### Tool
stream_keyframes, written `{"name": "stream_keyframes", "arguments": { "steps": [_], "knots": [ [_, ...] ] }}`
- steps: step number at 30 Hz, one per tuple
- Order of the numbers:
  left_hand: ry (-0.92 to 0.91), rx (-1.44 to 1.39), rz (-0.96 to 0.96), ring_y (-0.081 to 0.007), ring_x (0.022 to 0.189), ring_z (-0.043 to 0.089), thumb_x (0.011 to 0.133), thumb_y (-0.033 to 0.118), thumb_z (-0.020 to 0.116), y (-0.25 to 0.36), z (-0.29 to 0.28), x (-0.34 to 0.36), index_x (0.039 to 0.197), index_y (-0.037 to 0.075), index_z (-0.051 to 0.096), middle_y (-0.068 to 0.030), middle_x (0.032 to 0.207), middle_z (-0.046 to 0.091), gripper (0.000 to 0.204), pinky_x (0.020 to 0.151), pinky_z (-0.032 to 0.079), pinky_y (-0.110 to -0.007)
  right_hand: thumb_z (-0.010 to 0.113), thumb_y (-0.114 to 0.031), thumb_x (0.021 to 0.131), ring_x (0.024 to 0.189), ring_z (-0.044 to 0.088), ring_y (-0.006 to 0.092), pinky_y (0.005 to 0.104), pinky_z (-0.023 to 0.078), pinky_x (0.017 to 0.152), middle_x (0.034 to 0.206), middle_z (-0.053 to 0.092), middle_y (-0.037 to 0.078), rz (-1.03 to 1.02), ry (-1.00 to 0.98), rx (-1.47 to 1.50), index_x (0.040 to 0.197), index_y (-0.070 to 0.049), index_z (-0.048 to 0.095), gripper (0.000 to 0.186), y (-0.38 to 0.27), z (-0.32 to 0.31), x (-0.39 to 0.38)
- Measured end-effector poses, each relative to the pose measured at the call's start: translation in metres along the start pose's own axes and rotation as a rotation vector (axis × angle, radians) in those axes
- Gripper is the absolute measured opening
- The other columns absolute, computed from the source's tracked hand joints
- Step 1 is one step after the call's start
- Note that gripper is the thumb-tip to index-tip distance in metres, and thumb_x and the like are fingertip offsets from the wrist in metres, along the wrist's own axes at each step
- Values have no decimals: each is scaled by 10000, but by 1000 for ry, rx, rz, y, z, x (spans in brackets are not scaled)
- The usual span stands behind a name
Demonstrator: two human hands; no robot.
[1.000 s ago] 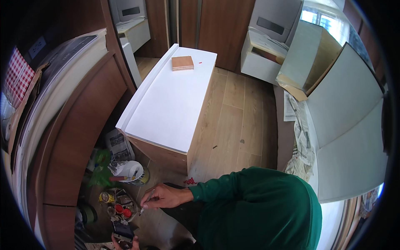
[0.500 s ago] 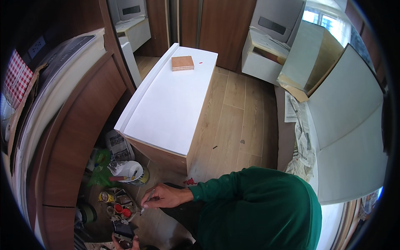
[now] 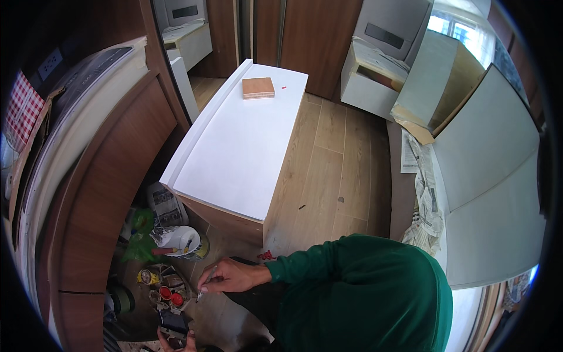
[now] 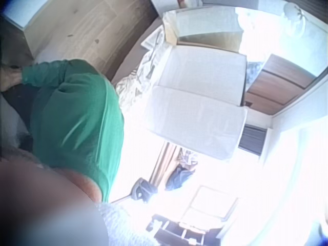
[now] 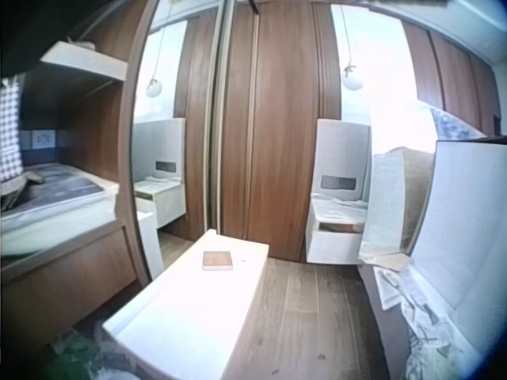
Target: The person kneels on the floor and mixes dark paint in a small container using a brush. They repeatedly dip the brush into a larger paint bucket to add more paint and continue stirring the mixture. The person also wipes the brush on a cloth and a paint can lid during the process.
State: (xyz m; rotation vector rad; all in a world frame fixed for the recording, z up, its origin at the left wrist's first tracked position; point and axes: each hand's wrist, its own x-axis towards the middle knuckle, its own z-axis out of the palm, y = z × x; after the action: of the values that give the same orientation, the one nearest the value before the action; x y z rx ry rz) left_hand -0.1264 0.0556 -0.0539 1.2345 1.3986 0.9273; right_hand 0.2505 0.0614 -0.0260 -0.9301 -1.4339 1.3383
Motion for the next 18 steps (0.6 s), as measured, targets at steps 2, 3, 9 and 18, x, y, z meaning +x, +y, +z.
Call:
{"name": "stream_keyframes", "arguments": {
  "steps": [2,3,9,18],
  "knots": [
    [12,-5,-30,-405,1502,332,1096,161,470,-1,-1,1,1562,20,437,-204,1652,379,488,1244,240,-691,667,-267,1056,723,682,102,286,519,639,909,738,69,-11,3,-12,1145,16,736,305,0,-1,1],
    [19,-7,-45,-403,1502,333,1093,134,474,-1,-2,0,1562,20,437,-205,1653,377,485,1245,238,-691,668,-266,1055,725,681,103,286,519,641,918,739,69,-1,-2,-9,1144,16,737,304,0,-1,1],
    [-47,543,206,-415,1483,357,1000,266,715,17,8,-10,1565,42,449,-170,1636,426,663,1234,216,-707,668,-262,1053,725,678,104,287,529,657,918,738,62,6,18,-4,1151,11,739,298,2,2,2],
    [328,634,437,-289,927,652,606,243,965,55,41,-12,1358,22,622,-151,1150,663,856,779,549,-380,686,-40,1014,852,741,171,305,615,732,1021,764,153,70,120,172,1181,44,739,194,-23,3,0]
  ]
}}
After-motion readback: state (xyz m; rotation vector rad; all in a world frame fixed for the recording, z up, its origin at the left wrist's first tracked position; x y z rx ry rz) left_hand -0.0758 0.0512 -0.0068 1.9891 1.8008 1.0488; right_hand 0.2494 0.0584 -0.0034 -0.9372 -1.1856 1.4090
